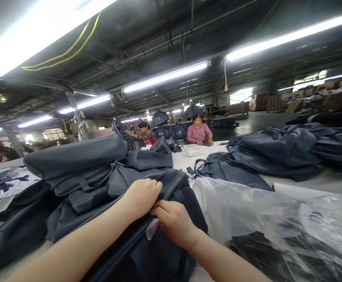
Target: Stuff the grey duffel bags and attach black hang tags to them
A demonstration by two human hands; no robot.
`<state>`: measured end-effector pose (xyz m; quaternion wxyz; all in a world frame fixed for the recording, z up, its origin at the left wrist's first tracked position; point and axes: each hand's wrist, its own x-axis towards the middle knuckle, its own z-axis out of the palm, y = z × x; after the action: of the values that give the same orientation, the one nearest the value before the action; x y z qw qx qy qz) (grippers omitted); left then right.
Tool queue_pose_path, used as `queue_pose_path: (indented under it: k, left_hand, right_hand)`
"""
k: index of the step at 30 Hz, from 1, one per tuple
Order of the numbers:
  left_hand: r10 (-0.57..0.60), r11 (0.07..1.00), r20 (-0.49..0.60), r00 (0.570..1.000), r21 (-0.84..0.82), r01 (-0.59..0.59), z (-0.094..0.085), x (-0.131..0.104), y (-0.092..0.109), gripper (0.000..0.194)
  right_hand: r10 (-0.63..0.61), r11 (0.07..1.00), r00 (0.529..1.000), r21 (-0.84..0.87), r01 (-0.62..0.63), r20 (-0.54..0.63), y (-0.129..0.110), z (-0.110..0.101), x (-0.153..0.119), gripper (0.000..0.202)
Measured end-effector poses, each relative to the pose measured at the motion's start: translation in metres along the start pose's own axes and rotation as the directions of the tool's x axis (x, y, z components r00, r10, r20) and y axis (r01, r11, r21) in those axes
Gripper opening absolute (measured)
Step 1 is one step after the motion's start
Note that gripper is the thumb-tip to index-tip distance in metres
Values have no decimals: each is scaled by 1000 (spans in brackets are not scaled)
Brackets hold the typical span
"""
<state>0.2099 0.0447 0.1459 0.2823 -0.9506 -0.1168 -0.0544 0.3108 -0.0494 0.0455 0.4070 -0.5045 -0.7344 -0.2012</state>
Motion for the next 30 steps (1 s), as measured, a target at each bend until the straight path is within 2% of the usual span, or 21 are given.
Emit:
queue_pose_path:
  k: [2, 4, 8, 10, 16, 22, 23, 27, 30]
  left_hand:
    - [-98, 994, -37, 995, 36, 99, 0, -4, 5, 11]
    - [-134, 989, -44, 990, 52, 136, -2, -8, 7, 11]
    - [-61, 998, 67, 996, -30, 64, -6, -15, 5, 15]
    - [-75, 994, 84, 994, -79, 82, -7, -18, 4, 15]
    - [-136, 985, 51, 989, -98, 140, -7, -22, 7, 11]
    - [5, 998, 55, 998, -69, -2, -4, -22, 8, 13]
    - [-4, 998, 38, 999, -61, 7, -4, -23, 9, 12]
    - [-164, 986, -55, 985, -29, 163, -4, -27, 11, 11]
    - [-107, 993, -31, 994, -51, 105, -1, -27, 9, 13]
  right_hand:
    - [-4, 1000, 1000, -2, 4, -18, -1, -2, -2, 17]
    - [0, 1000, 1000, -5, 0, -24, -2, -2, -4, 17]
    - [-7, 1000, 1000, -9, 7, -21, -7, 0, -5, 16]
    - [-12, 1000, 1000, -7, 12, -19, -10, 0, -5, 16]
    - [-13, 1000, 1000, 3, 13, -3, -14, -3, -6, 17]
    - [-18, 1000, 1000, -17, 18, 11, -16, -3, -8, 16]
    - [-17, 1000, 1000, -16, 17, 10, -16, -3, -9, 16]
    - [-10, 1000, 1000, -21, 10, 10, -17, -3, -10, 15]
    - [-9, 1000, 1000, -23, 9, 19, -17, -3, -10, 17]
